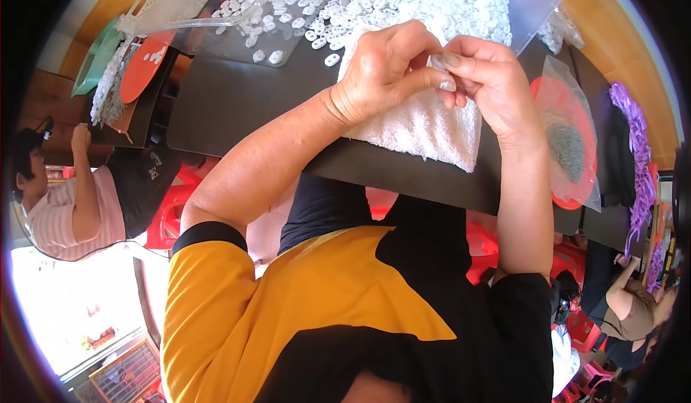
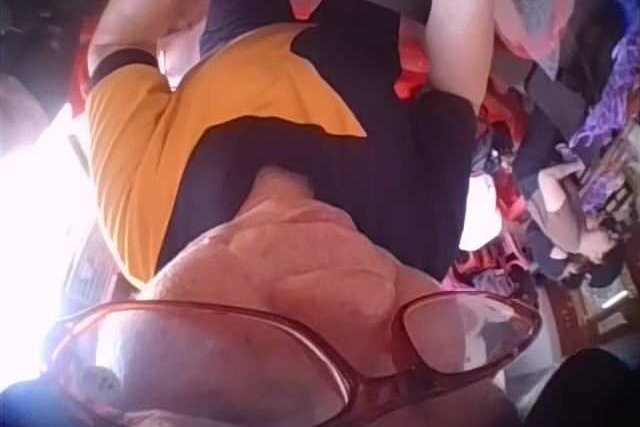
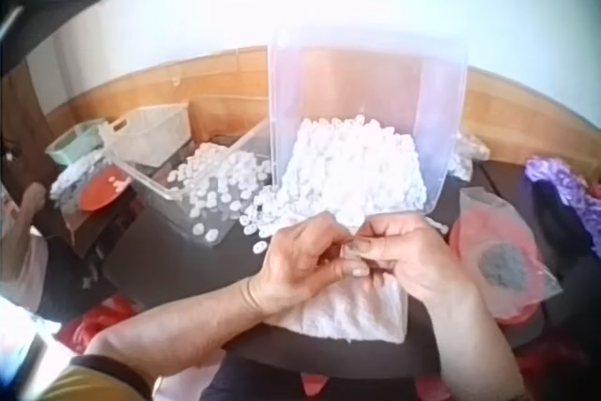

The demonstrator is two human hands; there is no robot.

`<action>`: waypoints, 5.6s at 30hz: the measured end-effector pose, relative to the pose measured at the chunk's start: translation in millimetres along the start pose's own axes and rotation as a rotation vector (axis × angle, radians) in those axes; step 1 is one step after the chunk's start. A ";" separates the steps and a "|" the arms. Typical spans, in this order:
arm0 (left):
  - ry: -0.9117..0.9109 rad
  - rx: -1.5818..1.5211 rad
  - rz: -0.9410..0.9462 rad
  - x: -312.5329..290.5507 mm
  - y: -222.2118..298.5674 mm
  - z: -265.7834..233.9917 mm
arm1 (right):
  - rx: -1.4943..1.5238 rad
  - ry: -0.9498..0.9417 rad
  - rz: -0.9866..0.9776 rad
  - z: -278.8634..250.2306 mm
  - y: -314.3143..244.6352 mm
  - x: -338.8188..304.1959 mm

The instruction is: Assembling small white plastic components by hand.

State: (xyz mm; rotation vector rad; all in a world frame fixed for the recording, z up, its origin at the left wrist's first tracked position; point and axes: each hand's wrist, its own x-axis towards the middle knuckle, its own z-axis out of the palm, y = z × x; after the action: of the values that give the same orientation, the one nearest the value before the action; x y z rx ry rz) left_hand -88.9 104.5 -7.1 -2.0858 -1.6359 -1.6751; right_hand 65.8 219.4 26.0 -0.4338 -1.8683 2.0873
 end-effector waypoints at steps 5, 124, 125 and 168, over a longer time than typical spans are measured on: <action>-0.017 -0.012 0.006 -1.3 4.8 1.2 | -0.097 -0.031 -0.012 -8.2 -4.4 -2.2; -0.422 0.286 -0.182 3.5 8.0 16.1 | -1.293 0.398 -0.121 -26.0 -2.6 -9.2; -0.400 0.188 -0.273 5.1 9.5 15.7 | -1.304 0.327 -0.093 -29.3 1.5 -8.1; -0.123 0.542 -0.251 -3.6 -24.0 1.5 | -1.013 0.278 -0.456 -14.7 16.0 16.0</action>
State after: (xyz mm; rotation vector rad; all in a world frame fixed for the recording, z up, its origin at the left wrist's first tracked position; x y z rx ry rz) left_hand -104.1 113.8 -23.6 -1.7971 -2.1572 -0.9872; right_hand 57.0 237.7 8.3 -0.4124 -2.4139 0.6552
